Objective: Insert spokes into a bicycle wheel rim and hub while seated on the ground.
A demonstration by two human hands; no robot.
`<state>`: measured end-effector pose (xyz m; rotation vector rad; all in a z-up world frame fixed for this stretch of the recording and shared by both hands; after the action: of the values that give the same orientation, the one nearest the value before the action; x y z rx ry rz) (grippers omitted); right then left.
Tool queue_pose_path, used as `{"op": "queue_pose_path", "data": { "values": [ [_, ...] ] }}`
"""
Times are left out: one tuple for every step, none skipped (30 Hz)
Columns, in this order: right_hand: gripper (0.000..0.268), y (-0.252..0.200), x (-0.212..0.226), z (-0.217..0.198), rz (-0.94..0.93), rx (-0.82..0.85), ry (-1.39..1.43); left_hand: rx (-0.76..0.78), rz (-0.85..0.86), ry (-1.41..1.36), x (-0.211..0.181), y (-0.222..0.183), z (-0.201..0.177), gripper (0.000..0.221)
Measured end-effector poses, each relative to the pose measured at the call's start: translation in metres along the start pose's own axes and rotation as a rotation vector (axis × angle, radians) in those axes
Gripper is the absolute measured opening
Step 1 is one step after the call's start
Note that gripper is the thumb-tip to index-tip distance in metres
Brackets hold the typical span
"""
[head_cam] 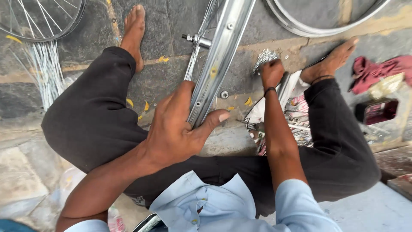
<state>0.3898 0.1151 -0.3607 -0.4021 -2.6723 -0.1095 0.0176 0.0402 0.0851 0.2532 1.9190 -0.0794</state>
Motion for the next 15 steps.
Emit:
{"op": "queue_pose_path", "data": {
  "values": [
    [0.013, 0.017, -0.003, -0.013, 0.141, 0.004, 0.261, -0.005, 0.018, 0.005, -0.001, 0.002, -0.002, 0.045],
    [0.020, 0.022, -0.009, -0.025, 0.289, 0.022, 0.516, -0.004, 0.021, 0.005, -0.002, 0.001, -0.002, 0.045],
    [0.020, 0.035, 0.019, -0.061, 0.279, 0.023, 0.502, -0.015, 0.020, -0.010, -0.001, -0.001, -0.003, 0.045],
    [0.014, 0.048, 0.050, -0.092, 0.238, 0.117, 0.750, -0.028, 0.044, 0.005, -0.002, -0.002, -0.003, 0.044],
    [0.010, 0.058, 0.085, -0.124, 0.197, 0.216, 0.997, -0.041, 0.068, 0.019, -0.003, -0.004, -0.003, 0.043],
    [0.010, 0.043, 0.131, -0.175, 0.181, 0.209, 0.985, -0.052, 0.080, 0.007, -0.003, -0.003, -0.002, 0.043],
    [0.008, 0.029, 0.193, -0.230, 0.003, 0.255, 1.119, -0.081, 0.126, 0.007, -0.006, -0.003, -0.004, 0.040],
    [0.012, 0.007, 0.255, -0.288, -0.173, 0.314, 1.246, -0.109, 0.163, 0.008, -0.008, -0.004, -0.006, 0.038],
    [0.012, -0.016, 0.299, -0.320, -0.182, 0.319, 1.232, -0.121, 0.164, -0.004, -0.008, -0.006, -0.006, 0.038],
    [0.012, -0.045, 0.343, -0.354, -0.276, 0.343, 1.079, -0.136, 0.180, 0.003, -0.009, -0.007, -0.006, 0.038],
    [0.011, -0.080, 0.381, -0.387, -0.367, 0.363, 0.923, -0.152, 0.196, 0.010, -0.010, -0.008, -0.005, 0.039],
    [0.011, -0.088, 0.386, -0.391, -0.376, 0.361, 0.909, -0.161, 0.202, -0.003, -0.008, -0.008, -0.005, 0.039],
    [0.009, -0.100, 0.396, -0.393, -0.499, 0.394, 0.747, -0.163, 0.205, 0.000, -0.007, -0.008, -0.004, 0.039],
    [0.008, -0.113, 0.405, -0.393, -0.613, 0.425, 0.584, -0.162, 0.207, 0.003, -0.005, -0.008, -0.002, 0.040],
    [0.008, -0.115, 0.411, -0.394, -0.617, 0.422, 0.570, -0.167, 0.212, -0.008, -0.004, -0.008, -0.001, 0.040]
  ]
}}
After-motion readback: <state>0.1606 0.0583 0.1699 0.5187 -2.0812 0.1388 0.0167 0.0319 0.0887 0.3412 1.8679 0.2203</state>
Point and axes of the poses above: each hand's wrist, its own y-axis towards the middle knuckle, its own z-axis out of the palm, x = y × z, the point moved 7 cm from there along y, towards the middle knuckle, and after that the axes turned 1 degree about y, right-handed, at the moved point
